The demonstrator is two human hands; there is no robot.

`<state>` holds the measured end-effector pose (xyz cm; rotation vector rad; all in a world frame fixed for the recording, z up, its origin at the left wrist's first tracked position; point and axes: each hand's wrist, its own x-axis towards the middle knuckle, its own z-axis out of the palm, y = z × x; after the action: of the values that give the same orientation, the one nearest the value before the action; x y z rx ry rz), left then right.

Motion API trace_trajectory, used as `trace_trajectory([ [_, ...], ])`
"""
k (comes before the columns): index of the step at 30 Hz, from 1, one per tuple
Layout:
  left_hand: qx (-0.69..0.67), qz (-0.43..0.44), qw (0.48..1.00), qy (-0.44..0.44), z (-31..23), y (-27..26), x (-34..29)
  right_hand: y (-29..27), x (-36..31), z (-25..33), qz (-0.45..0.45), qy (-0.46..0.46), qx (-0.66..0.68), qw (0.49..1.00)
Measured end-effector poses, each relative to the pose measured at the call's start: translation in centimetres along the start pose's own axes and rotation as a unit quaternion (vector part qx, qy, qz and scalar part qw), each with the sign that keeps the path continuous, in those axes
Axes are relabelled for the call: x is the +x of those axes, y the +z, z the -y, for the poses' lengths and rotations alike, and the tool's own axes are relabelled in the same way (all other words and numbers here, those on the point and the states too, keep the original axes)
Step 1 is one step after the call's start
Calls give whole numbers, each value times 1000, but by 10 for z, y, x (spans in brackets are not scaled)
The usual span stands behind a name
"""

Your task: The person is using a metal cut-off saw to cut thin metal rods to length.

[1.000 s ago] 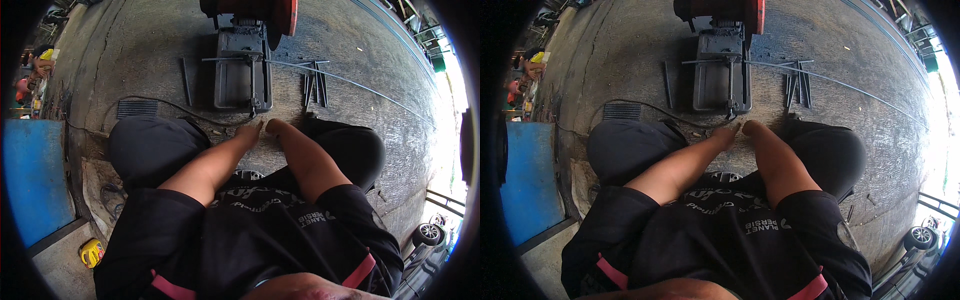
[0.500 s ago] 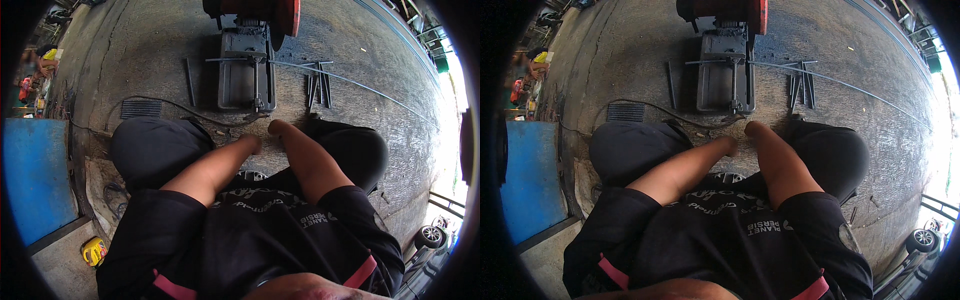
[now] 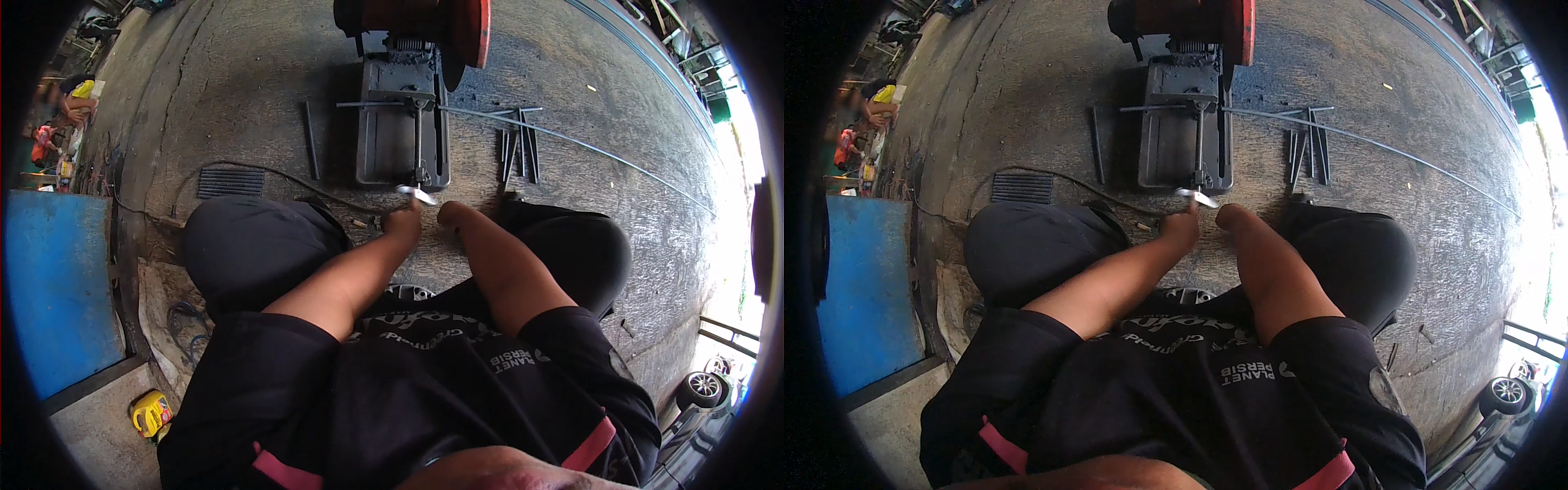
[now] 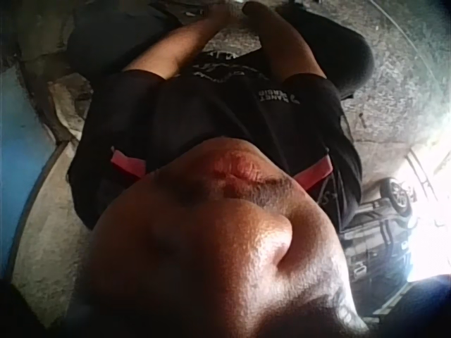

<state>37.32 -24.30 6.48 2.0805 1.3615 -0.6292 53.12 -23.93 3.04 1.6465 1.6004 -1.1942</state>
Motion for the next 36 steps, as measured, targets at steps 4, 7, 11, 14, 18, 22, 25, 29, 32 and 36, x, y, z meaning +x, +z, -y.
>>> trace_trajectory([
  [4,39,538,840,-67,19,7,14,-3,-5,-7,-11,-104,-130,986],
  [7,-67,435,890,-121,8,19,16,-1,-15,-4,-8,11,60,998],
  [11,116,170,966,160,1,16,9,-2,-19,2,25,-31,-17,999],
  [14,81,80,984,140,0,-1,-7,0,-10,1,48,25,65,996],
  [18,103,14,987,121,-12,-15,-23,7,13,-8,45,1,26,999],
  [22,55,-36,994,88,-1,-10,-3,10,21,-8,75,-64,-107,989],
  [25,240,293,925,32,36,-3,23,8,3,-5,8,-25,-29,999],
  [29,183,308,930,82,42,12,24,-7,-21,3,-5,41,103,994],
  [32,89,133,978,132,16,5,9,-11,-26,8,21,3,58,998],
  [36,87,70,983,144,-2,-26,-17,-9,-22,8,45,9,33,998],
])
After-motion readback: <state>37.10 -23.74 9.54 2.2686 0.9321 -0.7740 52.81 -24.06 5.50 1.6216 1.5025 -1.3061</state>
